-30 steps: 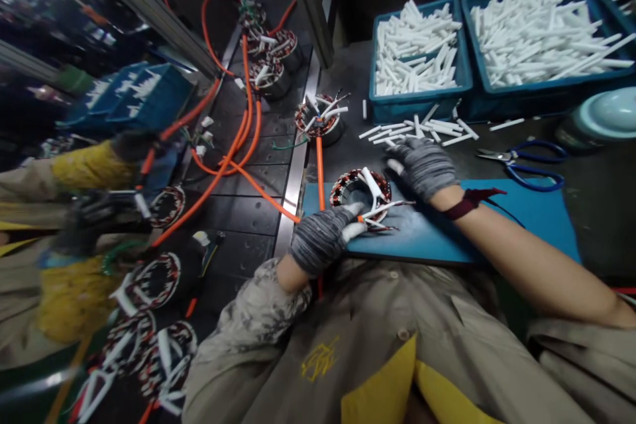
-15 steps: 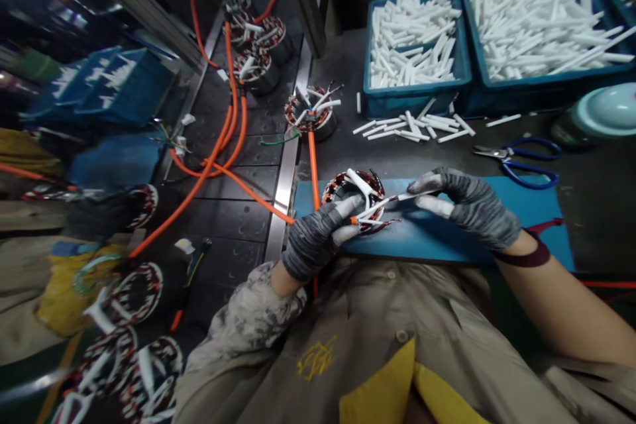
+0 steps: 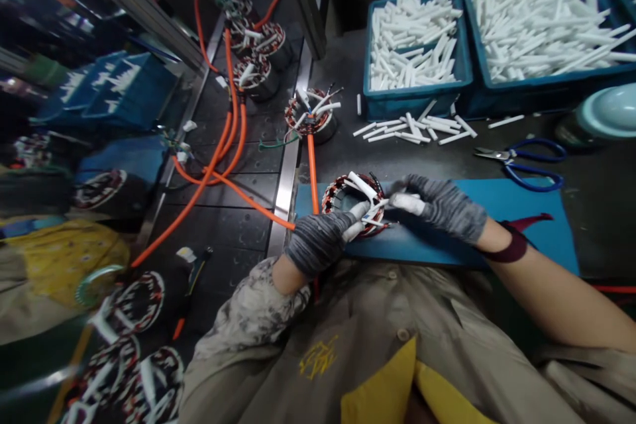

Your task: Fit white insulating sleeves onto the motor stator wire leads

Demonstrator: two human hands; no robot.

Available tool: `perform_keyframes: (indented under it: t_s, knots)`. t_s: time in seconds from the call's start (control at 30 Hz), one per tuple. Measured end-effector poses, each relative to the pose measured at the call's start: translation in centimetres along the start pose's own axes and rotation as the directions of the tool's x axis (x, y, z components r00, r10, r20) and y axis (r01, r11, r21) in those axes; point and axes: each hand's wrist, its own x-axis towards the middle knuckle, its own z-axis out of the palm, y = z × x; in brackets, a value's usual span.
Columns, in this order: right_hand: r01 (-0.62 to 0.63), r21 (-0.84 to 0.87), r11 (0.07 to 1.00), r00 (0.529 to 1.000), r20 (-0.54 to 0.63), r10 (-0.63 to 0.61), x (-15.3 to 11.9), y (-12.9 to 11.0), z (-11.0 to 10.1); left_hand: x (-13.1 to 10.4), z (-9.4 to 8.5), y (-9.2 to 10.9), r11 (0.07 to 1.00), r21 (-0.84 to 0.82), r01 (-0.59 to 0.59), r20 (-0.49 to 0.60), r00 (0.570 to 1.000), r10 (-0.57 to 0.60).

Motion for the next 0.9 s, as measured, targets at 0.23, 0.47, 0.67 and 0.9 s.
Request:
perform_keyframes:
  t_s: [0.23,0.47,0.67,0.9]
  knots:
    - [0.179,-0.426,0.887,0.972,-0.060,-0.225,-0.4,-1.8,1.2,0.0,0.4,0.3,0.997,0.073,0.023,-0.043,0.999,-0.020]
    - [0.215,-0.379,0.900,0.972,-0.007,-0.235,2.1,0.5,-2.0,-0.5,0.2,1.0,1.000,0.001,0.032,-0.220,0.975,-0.031]
    - [-0.019,-0.787,0.617,0.953,-0.200,-0.226,5.8,4.8,-6.0,-0.7,1.2,1.0,0.993,0.112,-0.039,-0.284,0.956,0.070]
    - [-0.154,-0.785,0.600,0.942,-0.300,-0.150,2.9,3.8,-4.7,-0.6,1.7,1.9,0.994,0.101,-0.049,-0.461,0.883,0.090]
